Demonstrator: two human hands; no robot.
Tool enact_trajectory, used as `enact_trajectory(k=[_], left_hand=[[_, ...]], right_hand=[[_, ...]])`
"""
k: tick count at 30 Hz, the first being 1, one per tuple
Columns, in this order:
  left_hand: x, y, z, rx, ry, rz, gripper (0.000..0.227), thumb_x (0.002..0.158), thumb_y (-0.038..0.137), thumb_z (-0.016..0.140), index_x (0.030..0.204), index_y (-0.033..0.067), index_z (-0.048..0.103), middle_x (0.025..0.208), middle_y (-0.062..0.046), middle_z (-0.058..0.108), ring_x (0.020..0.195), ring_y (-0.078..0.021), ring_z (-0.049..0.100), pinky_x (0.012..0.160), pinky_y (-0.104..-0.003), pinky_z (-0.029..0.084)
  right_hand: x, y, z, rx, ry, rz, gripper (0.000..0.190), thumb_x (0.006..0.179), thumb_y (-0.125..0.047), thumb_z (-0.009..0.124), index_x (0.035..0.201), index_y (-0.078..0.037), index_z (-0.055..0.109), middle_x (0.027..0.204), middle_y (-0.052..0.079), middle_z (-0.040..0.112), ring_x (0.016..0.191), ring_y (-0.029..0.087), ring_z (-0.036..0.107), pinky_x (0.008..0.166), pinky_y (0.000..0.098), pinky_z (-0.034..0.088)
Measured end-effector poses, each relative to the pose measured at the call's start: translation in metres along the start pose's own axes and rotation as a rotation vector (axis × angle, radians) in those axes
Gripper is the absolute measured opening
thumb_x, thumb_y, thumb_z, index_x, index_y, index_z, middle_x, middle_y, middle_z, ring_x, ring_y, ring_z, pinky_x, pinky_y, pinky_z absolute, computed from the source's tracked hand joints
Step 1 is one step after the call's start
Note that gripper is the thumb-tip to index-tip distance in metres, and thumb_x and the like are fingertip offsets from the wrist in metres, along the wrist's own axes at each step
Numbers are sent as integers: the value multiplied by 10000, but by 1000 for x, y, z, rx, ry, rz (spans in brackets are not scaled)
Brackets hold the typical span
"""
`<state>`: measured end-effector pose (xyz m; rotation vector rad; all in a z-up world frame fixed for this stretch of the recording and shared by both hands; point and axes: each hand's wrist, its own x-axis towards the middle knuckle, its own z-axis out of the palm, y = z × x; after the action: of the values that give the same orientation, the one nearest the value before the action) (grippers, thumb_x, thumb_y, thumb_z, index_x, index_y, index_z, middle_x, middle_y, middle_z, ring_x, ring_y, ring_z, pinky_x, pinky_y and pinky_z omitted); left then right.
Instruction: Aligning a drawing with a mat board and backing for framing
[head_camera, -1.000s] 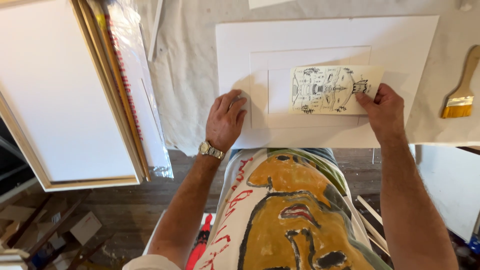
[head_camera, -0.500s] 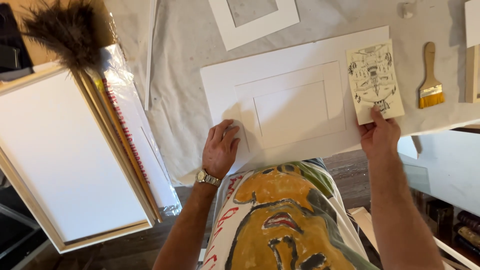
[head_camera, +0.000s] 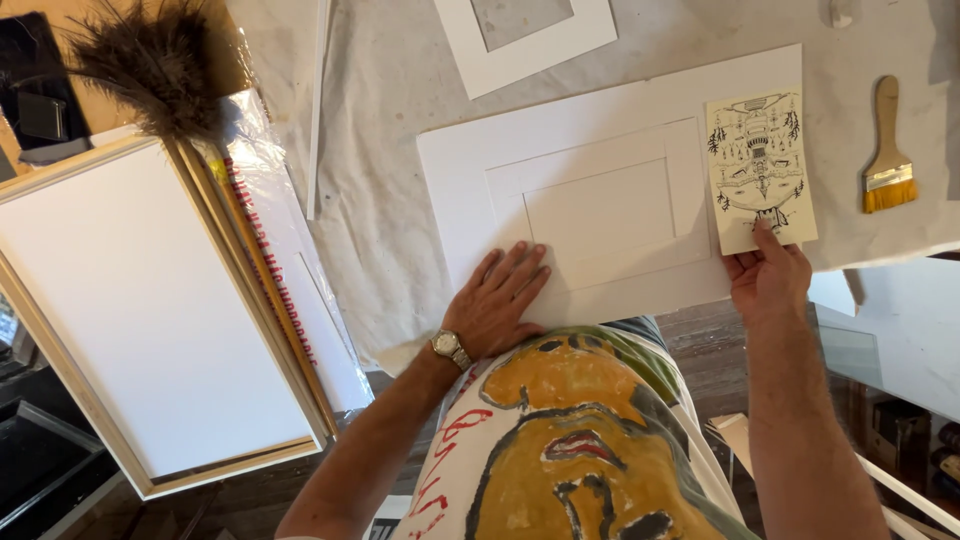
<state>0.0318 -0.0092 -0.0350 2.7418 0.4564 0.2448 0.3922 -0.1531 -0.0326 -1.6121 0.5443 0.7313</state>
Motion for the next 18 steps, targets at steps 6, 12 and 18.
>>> enact_trajectory(k=[6,12,18], left_hand=[[-15,1,-4,39,-93,70,820,880,582,752,1485,79,522,1626,-143,403,1508,-326,380,1251,-476,301],[-37,-1,12,-55,8,238,464,969,236,668,1382,39,592,1446,-167,590,1356,-339,549,1178,-494,412],[-33,12,-20,-62,226,349,99,1010,45,630,1099,48,673,1085,-128,677,1025,-283,644,980,-431,524]], right_hand=[[-1,0,-2,2,-12,6,296,901,-241,805,1136,-147,651,1128,32,795,1064,207,799,836,360,713],[-6,-3,-1,-2,-30,8,280,914,-258,793,1132,-143,659,1126,34,794,1065,194,799,850,344,714],[-2,0,-5,12,-54,0,278,920,-232,787,1142,-129,656,1121,51,802,1049,203,808,829,343,722]])
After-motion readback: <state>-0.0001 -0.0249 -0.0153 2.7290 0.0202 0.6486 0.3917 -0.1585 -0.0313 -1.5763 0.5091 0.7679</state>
